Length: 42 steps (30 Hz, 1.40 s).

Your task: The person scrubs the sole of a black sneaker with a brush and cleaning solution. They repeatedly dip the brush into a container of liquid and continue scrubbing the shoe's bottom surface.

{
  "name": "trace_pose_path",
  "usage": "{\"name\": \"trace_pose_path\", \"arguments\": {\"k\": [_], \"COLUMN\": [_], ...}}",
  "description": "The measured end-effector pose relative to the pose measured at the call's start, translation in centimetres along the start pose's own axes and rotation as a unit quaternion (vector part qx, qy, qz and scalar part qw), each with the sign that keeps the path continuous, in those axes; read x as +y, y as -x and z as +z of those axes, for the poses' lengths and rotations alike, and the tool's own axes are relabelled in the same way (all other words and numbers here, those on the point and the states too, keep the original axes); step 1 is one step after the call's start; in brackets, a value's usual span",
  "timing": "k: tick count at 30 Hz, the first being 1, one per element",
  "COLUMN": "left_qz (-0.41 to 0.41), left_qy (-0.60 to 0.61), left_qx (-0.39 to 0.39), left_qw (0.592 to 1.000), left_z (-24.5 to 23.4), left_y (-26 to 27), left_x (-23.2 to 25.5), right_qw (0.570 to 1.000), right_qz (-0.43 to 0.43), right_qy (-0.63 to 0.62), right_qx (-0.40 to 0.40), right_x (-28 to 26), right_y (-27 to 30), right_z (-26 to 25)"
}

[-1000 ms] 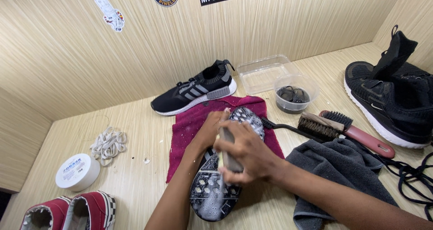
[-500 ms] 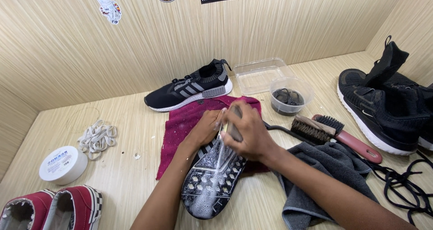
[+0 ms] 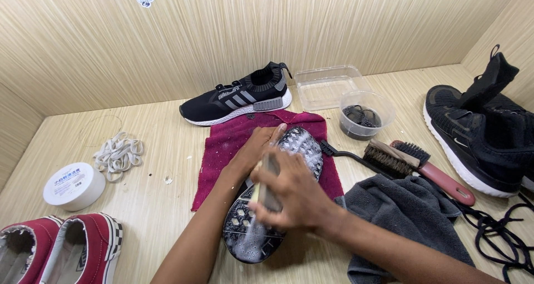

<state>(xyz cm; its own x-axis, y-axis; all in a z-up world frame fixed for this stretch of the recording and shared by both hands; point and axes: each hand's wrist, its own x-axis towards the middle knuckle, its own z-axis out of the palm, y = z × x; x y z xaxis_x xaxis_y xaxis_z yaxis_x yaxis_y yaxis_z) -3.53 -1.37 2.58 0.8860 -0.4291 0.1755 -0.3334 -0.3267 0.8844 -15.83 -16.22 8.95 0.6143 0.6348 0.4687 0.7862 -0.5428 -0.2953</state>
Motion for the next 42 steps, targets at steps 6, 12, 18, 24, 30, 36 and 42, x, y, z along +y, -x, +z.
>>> {"name": "trace_pose_path", "arguments": {"k": [6, 12, 18, 24, 30, 36, 42], "left_qz": [0.049, 0.042, 0.046, 0.032, 0.074, 0.085, 0.066], "left_qy": [0.000, 0.003, 0.005, 0.006, -0.012, -0.030, 0.002], "left_qx": [0.008, 0.021, 0.000, 0.005, 0.013, 0.020, 0.007], "left_qw": [0.999, 0.999, 0.999, 0.999, 0.997, 0.996, 0.998], "left_z": [-0.4, 0.1, 0.3, 0.1, -0.8, -0.3, -0.1], "left_y": [-0.9, -2.1, -1.4, -1.1, -2.4, -2.9, -1.5], "left_x": [0.7, -3.3, -2.4, -2.2, -4.3, -6.5, -2.5], "right_qw": [0.963, 0.994, 0.979, 0.969, 0.998, 0.977, 0.992], "right_qz": [0.248, -0.080, 0.184, 0.248, 0.038, 0.205, 0.091], "right_qy": [0.027, 0.053, 0.086, -0.006, -0.050, 0.026, 0.076], "right_qx": [0.103, 0.054, -0.006, -0.012, -0.023, 0.059, 0.037], "right_x": [10.3, -5.5, 6.0, 4.2, 2.7, 7.5, 2.7], "right_y": [-1.4, -0.1, -1.9, -2.7, -1.6, -4.3, -2.7], "right_z": [0.4, -0.5, -0.8, -2.6, 1.6, 0.6, 0.3]}}
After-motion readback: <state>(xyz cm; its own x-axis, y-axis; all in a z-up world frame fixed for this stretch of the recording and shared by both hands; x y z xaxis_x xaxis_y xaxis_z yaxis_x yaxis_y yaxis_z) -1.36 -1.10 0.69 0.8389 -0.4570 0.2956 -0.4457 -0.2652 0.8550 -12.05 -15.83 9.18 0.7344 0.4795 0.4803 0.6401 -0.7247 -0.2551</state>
